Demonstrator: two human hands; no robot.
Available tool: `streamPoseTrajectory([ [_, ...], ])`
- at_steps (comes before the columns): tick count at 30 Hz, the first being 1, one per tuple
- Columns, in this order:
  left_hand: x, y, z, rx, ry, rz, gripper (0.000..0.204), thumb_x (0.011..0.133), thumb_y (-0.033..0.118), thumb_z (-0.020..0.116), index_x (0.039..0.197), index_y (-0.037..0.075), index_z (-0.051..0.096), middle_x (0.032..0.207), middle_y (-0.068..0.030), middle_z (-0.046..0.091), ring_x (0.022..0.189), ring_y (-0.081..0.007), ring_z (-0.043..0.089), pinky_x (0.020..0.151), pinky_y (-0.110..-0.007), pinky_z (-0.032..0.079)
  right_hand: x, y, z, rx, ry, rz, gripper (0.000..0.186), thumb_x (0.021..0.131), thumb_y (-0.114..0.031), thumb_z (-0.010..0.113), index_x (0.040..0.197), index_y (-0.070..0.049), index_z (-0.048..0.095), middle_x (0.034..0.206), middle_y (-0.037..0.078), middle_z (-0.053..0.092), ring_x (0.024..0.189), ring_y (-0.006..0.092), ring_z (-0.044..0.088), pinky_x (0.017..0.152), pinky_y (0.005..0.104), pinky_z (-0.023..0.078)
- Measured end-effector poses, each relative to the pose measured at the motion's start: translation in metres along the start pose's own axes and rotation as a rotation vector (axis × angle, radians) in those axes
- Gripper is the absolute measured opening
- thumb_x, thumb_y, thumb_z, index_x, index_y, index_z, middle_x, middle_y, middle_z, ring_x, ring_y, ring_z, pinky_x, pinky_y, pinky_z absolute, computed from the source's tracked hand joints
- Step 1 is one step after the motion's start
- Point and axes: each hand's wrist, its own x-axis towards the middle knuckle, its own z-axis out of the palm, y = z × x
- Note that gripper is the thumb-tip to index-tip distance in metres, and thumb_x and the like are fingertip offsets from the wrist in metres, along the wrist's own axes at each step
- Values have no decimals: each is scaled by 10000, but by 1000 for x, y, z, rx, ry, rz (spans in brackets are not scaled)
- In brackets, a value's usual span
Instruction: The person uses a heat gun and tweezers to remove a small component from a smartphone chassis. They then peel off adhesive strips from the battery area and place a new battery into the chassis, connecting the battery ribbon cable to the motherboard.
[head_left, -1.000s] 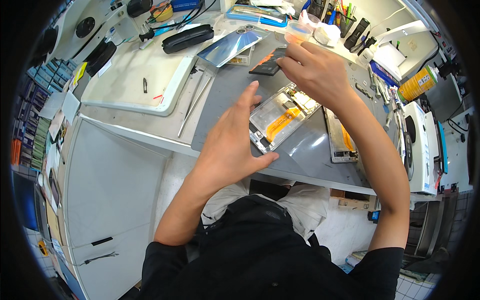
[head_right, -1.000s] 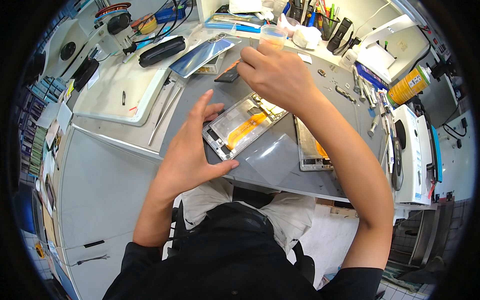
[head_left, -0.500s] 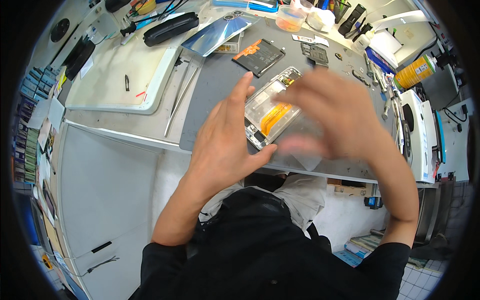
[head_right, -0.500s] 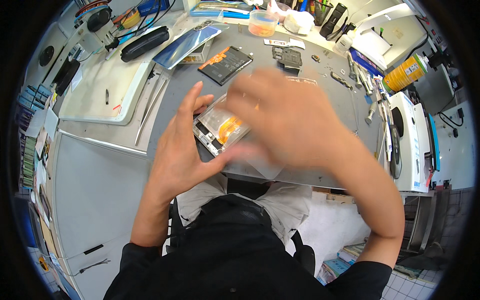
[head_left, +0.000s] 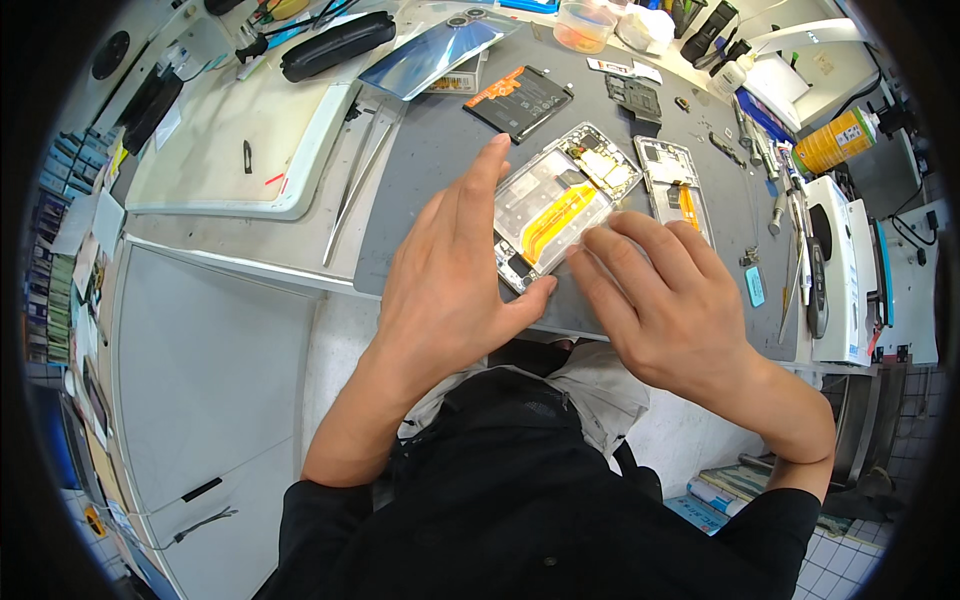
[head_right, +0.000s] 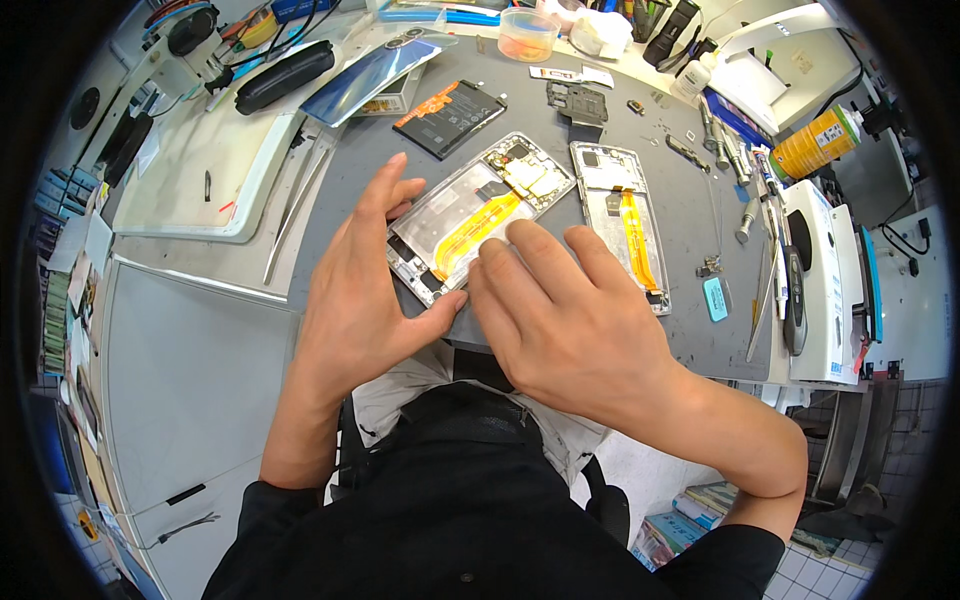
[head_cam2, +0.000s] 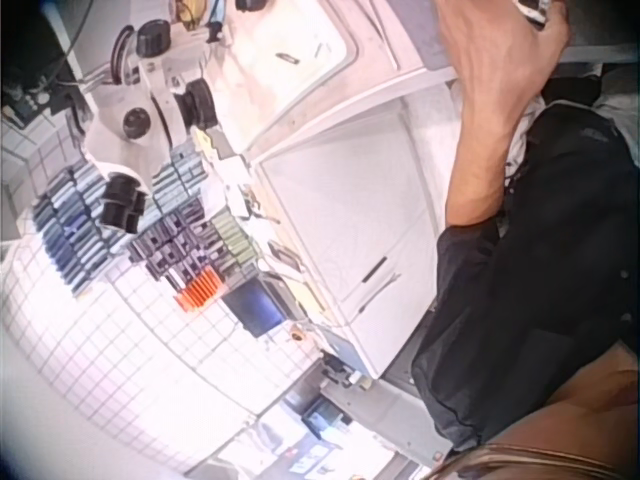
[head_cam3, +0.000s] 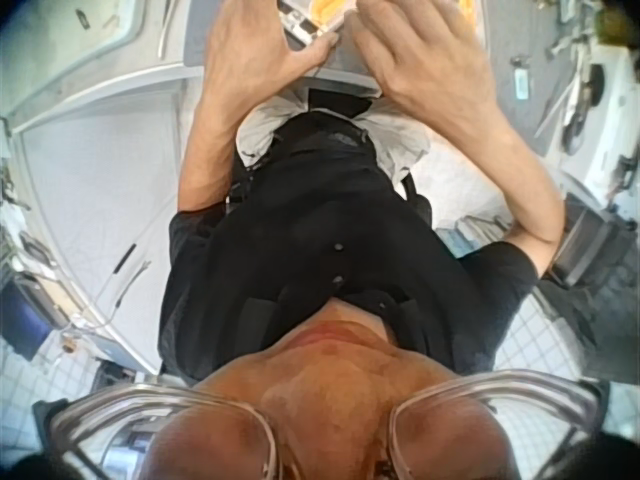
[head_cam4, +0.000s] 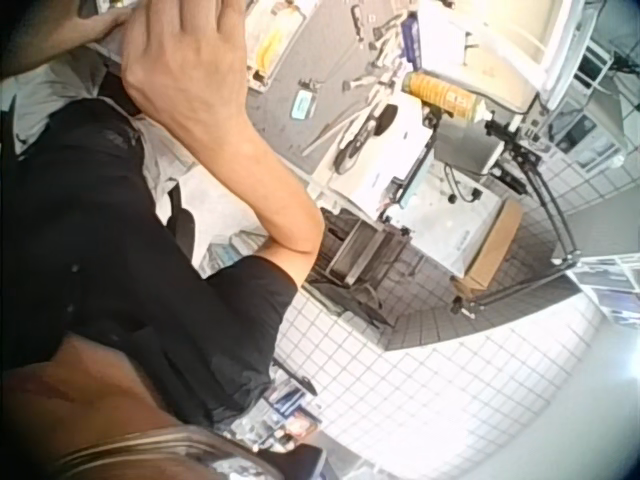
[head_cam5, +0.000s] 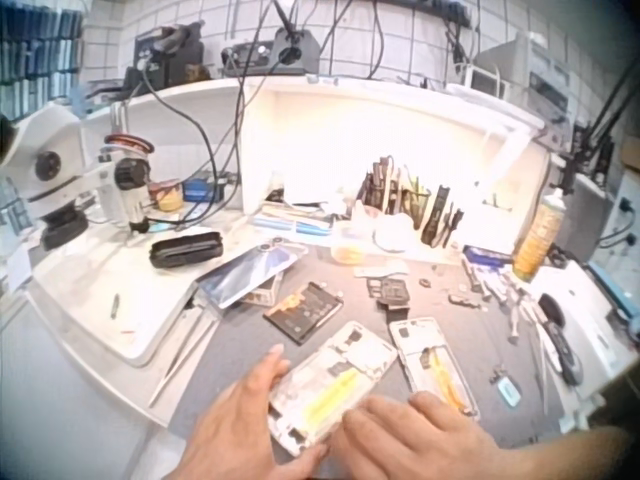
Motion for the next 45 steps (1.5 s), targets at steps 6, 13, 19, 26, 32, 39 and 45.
streamPoseTrajectory([
  [6, 1, 1, 0, -1, -5, -9, 1093, 711, 139, 907, 1597, 5, 281, 1353, -245, 613, 1216, -447, 599, 1048, -503, 485, 6, 9, 5, 31, 127, -3, 232, 793, -176, 741, 999, -70, 744, 988, 49, 693, 968, 253, 674, 823, 415, 543],
  [13, 3, 0, 1, 47, -23, -32, 1077, 700, 138, 906, 1598, 9, 324, 1350, -187, 634, 1188, -370, 575, 1061, -446, 477, 17, 32, 18, 238, 215, 23, 132, 726, -188, 756, 806, -110, 684, 843, 5, 623, 856, 217, 643, 746, 361, 528],
  [19, 5, 2, -1, 34, -42, -77, 1047, 704, 147, 904, 1577, 13, 343, 1347, -186, 634, 1185, -369, 570, 1067, -444, 473, 23, 41, 24, 277, 184, 139, 149, 797, -204, 816, 796, -109, 701, 798, 0, 639, 810, 215, 651, 636, 361, 538],
  [26, 5, 3, -3, 29, -63, -98, 963, 718, 164, 899, 1516, 6, 385, 1349, -198, 632, 1221, -376, 570, 1081, -451, 468, 29, 44, 23, 304, 124, 193, 134, 834, -206, 796, 798, -104, 718, 786, 5, 658, 791, 233, 652, 627, 375, 537],
  [32, 5, 4, -4, 10, -71, -103, 926, 731, 163, 886, 1501, 6, 396, 1357, -212, 621, 1244, -384, 567, 1096, -453, 463, 29, 50, 23, 313, 119, 232, 101, 853, -159, 806, 823, -89, 739, 773, 28, 664, 752, 249, 637, 626, 379, 509],
  [39, 5, 5, -4, 38, -78, -94, 879, 745, 180, 874, 1470, -8, 414, 1364, -220, 611, 1251, -392, 564, 1102, -463, 456, 33, 57, 27, 362, 101, 274, 127, 873, -183, 799, 842, -68, 755, 784, 58, 684, 745, 264, 652, 639, 397, 507],
  [45, 5, 5, -4, 40, -80, -104, 848, 749, 184, 870, 1448, -9, 430, 1360, -218, 607, 1257, -397, 563, 1099, -466, 457, 33, 61, 25, 446, 40, 348, 166, 918, -189, 780, 884, -28, 761, 790, 102, 690, 696, 281, 640, 637, 381, 494],
])
